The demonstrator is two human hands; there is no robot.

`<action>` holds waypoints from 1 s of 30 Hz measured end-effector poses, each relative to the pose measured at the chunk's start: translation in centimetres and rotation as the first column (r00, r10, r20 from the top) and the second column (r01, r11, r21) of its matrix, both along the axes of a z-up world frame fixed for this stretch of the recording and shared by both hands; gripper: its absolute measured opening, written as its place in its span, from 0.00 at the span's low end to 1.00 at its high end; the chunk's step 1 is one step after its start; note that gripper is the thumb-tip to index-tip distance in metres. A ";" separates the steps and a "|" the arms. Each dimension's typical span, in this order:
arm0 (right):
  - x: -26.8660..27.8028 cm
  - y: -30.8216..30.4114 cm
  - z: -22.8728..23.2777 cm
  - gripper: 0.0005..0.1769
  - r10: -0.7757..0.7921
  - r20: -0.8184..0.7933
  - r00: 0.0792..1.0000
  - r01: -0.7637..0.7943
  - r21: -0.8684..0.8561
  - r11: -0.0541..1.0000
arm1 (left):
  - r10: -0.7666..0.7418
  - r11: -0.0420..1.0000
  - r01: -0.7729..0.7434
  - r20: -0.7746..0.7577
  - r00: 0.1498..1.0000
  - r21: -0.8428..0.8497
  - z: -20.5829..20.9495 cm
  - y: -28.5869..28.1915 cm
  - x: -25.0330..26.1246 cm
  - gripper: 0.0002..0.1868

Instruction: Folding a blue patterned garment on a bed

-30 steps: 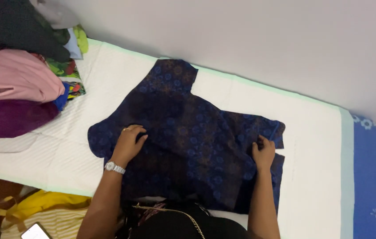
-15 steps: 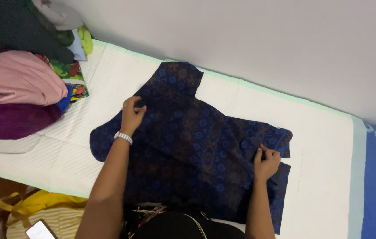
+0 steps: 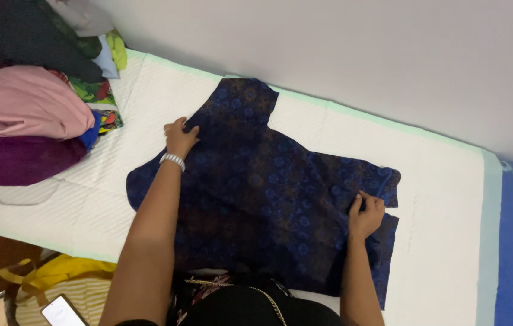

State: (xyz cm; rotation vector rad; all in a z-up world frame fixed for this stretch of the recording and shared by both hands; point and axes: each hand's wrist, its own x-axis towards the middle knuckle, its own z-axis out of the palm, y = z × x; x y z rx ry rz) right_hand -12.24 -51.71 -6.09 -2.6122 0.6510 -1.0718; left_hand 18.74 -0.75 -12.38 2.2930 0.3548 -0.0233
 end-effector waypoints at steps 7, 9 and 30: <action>-0.5 -0.2 -1.1 0.03 0.020 0.223 0.975 -0.024 0.016 1.000 | -0.116 0.985 0.130 0.119 0.986 -0.118 0.7 -5.2 2.1 0.39; -0.8 -0.2 -1.2 0.04 -0.012 0.267 0.964 0.026 -0.050 0.998 | 0.041 0.957 0.023 0.216 0.975 -0.288 1.5 -5.9 0.6 0.44; -1.2 -0.3 0.2 0.09 -0.064 0.336 0.940 0.089 -0.060 0.994 | 0.017 0.827 0.097 0.197 0.980 -0.554 8.6 -4.1 -5.2 0.10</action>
